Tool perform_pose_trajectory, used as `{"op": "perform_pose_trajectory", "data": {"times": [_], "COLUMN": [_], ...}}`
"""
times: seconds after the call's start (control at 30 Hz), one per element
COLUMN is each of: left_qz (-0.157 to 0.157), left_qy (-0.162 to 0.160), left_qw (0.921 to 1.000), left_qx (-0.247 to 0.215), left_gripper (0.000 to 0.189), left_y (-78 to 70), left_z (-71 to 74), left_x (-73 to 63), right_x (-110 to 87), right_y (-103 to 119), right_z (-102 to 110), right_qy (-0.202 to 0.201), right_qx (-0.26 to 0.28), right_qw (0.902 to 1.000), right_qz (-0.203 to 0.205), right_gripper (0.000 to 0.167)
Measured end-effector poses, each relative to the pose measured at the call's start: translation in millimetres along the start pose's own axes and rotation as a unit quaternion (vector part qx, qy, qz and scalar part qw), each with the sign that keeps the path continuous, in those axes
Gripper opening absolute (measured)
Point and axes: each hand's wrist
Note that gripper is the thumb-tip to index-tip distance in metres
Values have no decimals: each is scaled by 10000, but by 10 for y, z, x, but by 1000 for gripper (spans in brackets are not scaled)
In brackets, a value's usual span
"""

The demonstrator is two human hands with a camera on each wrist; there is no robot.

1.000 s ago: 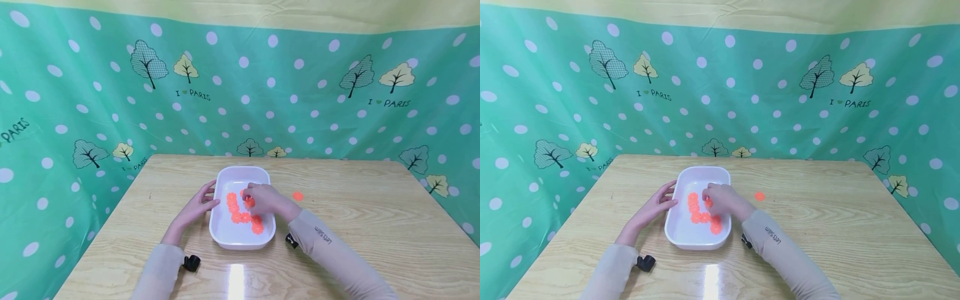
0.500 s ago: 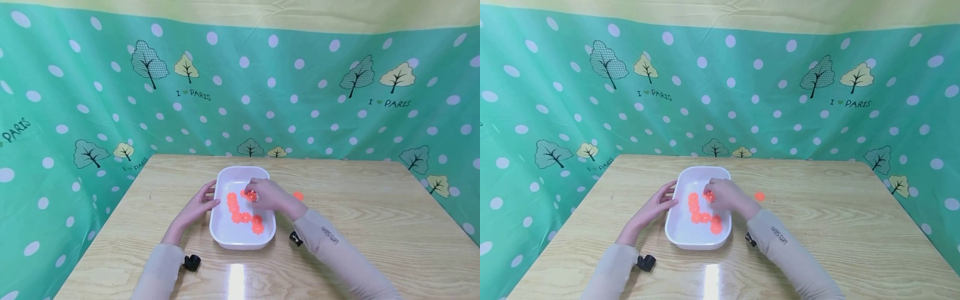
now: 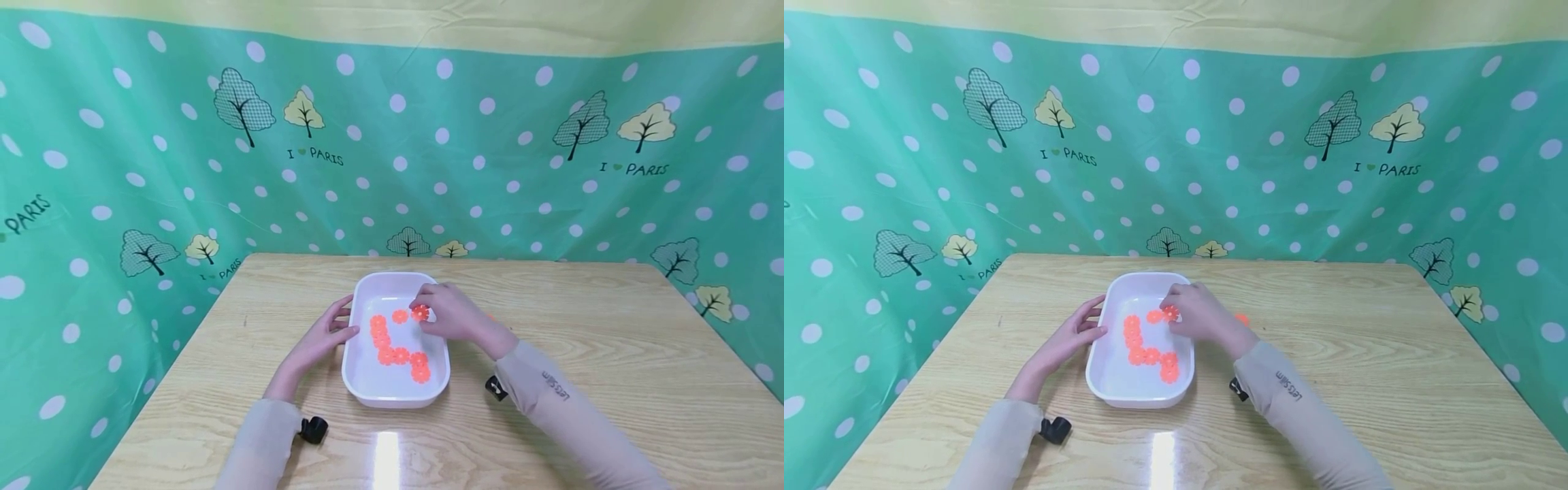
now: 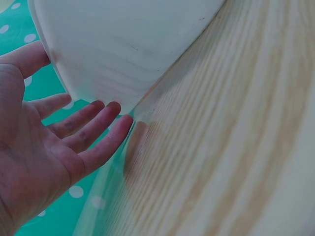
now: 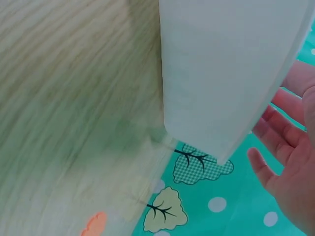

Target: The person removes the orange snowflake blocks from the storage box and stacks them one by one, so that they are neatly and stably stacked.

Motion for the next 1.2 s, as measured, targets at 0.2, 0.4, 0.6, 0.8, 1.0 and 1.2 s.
{"op": "perform_pose_trajectory", "data": {"times": [0.2,0.4,0.6,0.8,1.0,1.2], "left_qz": [-31,-42,-67,-66,-3,-9], "left_qy": [-15,44,17,9,-15,14], "left_qw": [10000,9999,9998,9999,10000,10000], "left_qx": [-26,-113,-164,-147,-93,-54], "left_gripper": [66,67,66,65,66,65], "left_y": [6,31,42,43,20,5], "left_z": [-11,-11,-10,-4,-3,0], "left_x": [4,5,17,9,-7,-4], "right_x": [-55,-126,-191,-258,-326,-396], "right_y": [-72,-145,-203,-254,-360,-504], "right_z": [33,59,83,126,143,106], "right_qy": [-161,-402,-578,-655,-806,-835], "right_qx": [-37,-8,20,121,43,71], "right_qw": [9998,9991,9982,9973,9958,9949], "right_qz": [-86,-121,-170,-309,-431,-553], "right_gripper": [28,30,32,33,34,31]}}
Point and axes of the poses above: each hand's wrist, its own x-axis towards the middle knuckle, its own z-axis out of the back of the hand, y = z × x, and after that the axes turned 7 degrees about y, right-handed
